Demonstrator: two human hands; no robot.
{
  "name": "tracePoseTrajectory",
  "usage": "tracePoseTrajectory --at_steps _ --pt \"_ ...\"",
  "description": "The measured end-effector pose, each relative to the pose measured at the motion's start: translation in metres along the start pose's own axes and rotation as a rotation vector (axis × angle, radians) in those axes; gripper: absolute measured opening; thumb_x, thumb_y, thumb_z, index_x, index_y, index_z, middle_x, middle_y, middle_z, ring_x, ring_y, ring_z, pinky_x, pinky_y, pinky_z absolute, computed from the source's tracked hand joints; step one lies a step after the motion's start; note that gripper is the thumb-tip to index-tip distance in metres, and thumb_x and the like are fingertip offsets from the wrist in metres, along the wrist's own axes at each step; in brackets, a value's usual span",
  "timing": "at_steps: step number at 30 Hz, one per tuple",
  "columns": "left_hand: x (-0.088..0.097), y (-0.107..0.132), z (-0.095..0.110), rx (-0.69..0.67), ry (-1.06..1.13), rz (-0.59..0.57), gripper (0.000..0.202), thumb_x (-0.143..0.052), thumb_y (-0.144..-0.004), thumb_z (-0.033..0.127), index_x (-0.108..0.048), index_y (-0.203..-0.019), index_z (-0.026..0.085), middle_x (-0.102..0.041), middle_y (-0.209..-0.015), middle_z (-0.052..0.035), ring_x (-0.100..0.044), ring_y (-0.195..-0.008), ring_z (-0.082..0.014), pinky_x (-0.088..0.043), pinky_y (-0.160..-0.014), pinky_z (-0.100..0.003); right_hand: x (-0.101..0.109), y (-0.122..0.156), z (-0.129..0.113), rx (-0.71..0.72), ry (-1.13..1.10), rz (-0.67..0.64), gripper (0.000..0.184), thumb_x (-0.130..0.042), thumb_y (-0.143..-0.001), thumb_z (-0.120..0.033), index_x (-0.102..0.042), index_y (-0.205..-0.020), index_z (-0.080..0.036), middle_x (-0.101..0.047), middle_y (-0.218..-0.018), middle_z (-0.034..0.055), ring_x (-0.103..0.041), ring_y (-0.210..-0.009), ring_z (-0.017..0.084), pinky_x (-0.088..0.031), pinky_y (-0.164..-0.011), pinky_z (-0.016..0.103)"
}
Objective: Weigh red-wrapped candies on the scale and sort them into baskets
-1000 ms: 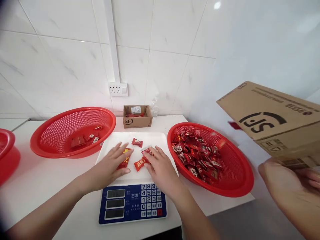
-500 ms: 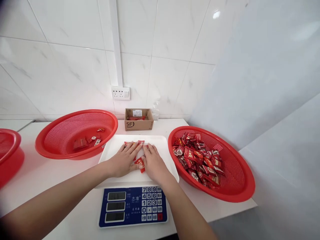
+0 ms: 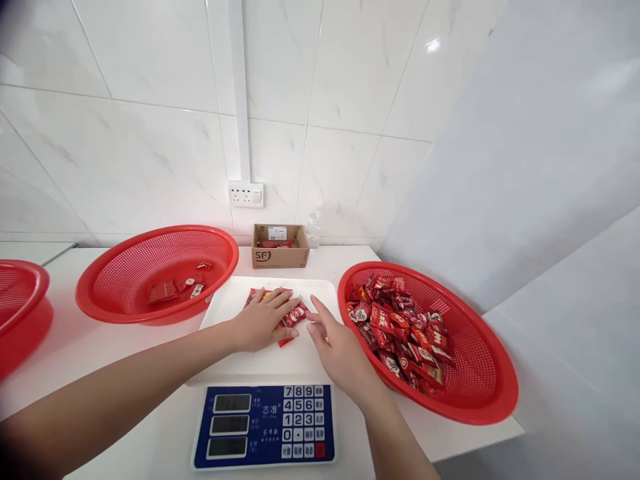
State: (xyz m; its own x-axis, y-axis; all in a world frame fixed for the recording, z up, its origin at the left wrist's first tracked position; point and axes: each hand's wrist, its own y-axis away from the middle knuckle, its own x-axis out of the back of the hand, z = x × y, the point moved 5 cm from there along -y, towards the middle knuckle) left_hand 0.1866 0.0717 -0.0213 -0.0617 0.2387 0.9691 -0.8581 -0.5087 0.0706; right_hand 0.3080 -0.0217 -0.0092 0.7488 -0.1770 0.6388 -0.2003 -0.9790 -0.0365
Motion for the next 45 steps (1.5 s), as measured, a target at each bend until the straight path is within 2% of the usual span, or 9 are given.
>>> tracePoseTrajectory --at_steps 4,10,19,25,33,37,41,43,45 --pt "0.004 0.006 0.000 -0.021 -0.036 0.040 0.057 -0.033 -0.092 0.052 -0.031 -0.142 0.024 -0.035 -0.147 -0.0128 -0.025 -0.137 -0.0312 -0.016 -0.107 -0.060 0.021 0.012 0.015 -0.054 0.066 0.133 0.054 -0.042 -0.087 -0.042 -0.042 -0.137 -0.020 -0.061 -0.124 0.0107 -0.058 -0.113 0.023 -0.042 -0.099 0.043" --pt "0.003 0.011 -0.001 -0.061 -0.055 0.031 0.049 -0.030 -0.095 0.044 -0.028 -0.142 0.031 -0.026 -0.152 -0.0104 -0.022 -0.138 -0.0328 -0.017 -0.105 -0.062 0.038 0.017 0.029 -0.040 0.278 0.263 0.052 -0.040 -0.086 -0.041 -0.053 -0.128 -0.014 -0.053 -0.134 0.0125 -0.046 -0.126 0.028 -0.038 -0.103 0.046" --pt "0.005 0.020 -0.004 -0.071 -0.047 0.033 0.051 -0.030 -0.094 0.048 -0.034 -0.139 0.023 -0.032 -0.149 -0.0124 -0.022 -0.138 -0.0290 -0.016 -0.108 -0.059 0.050 0.024 0.059 -0.120 0.330 0.291 0.057 -0.038 -0.086 -0.046 -0.050 -0.132 -0.014 -0.053 -0.135 0.0106 -0.046 -0.126 0.028 -0.037 -0.104 0.046" --pt "0.006 0.020 -0.005 -0.069 -0.039 0.028 0.055 -0.032 -0.093 0.051 -0.036 -0.138 0.020 -0.030 -0.149 -0.0143 -0.023 -0.138 -0.0312 -0.016 -0.109 -0.059 0.048 0.027 0.069 -0.186 0.300 0.278 0.060 -0.035 -0.087 -0.049 -0.050 -0.132 -0.013 -0.053 -0.134 0.0109 -0.047 -0.125 0.027 -0.037 -0.103 0.044" --pt "0.004 0.024 -0.005 -0.103 -0.032 0.051 0.048 -0.029 -0.095 0.043 -0.037 -0.137 0.022 -0.032 -0.149 -0.0124 -0.023 -0.138 -0.0308 -0.014 -0.109 -0.059 0.047 0.027 0.072 -0.215 0.286 0.287 0.060 -0.035 -0.086 -0.052 -0.050 -0.133 -0.016 -0.057 -0.130 0.0102 -0.052 -0.121 0.027 -0.041 -0.100 0.043" --pt "0.007 0.026 -0.008 -0.091 -0.030 0.056 0.055 -0.030 -0.092 0.054 -0.035 -0.138 0.023 -0.029 -0.150 -0.0120 -0.018 -0.140 -0.0295 -0.014 -0.110 -0.056 0.046 0.026 0.078 -0.246 0.278 0.283 0.061 -0.035 -0.084 -0.054 -0.051 -0.132 -0.020 -0.059 -0.128 0.0087 -0.054 -0.118 0.027 -0.042 -0.098 0.043" --pt "0.029 0.033 -0.037 0.036 -0.043 0.104 0.062 -0.026 -0.090 0.059 -0.027 -0.142 0.025 -0.019 -0.154 -0.0077 -0.010 -0.142 -0.0216 -0.013 -0.114 -0.045 0.047 0.024 0.088 -0.220 0.302 0.301 0.062 -0.034 -0.082 -0.057 -0.053 -0.129 -0.021 -0.060 -0.126 0.0087 -0.055 -0.116 0.029 -0.044 -0.096 0.044" --pt "0.041 0.045 -0.069 0.184 -0.064 0.146 0.061 -0.023 -0.092 0.056 -0.025 -0.143 0.023 -0.019 -0.154 -0.0086 -0.010 -0.142 -0.0219 -0.013 -0.114 -0.045 0.048 0.022 0.094 -0.192 0.313 0.302 0.062 -0.035 -0.081 -0.058 -0.054 -0.128 -0.022 -0.061 -0.125 0.0087 -0.057 -0.114 0.029 -0.046 -0.094 0.045" --pt "0.049 0.065 -0.108 0.363 -0.093 0.166 0.061 -0.025 -0.093 0.053 -0.027 -0.143 0.018 -0.021 -0.153 -0.0132 -0.010 -0.142 -0.0273 -0.014 -0.112 -0.051 0.048 0.020 0.100 -0.163 0.322 0.300 0.061 -0.037 -0.080 -0.058 -0.056 -0.125 -0.022 -0.062 -0.124 0.0090 -0.057 -0.114 0.031 -0.046 -0.094 0.047"
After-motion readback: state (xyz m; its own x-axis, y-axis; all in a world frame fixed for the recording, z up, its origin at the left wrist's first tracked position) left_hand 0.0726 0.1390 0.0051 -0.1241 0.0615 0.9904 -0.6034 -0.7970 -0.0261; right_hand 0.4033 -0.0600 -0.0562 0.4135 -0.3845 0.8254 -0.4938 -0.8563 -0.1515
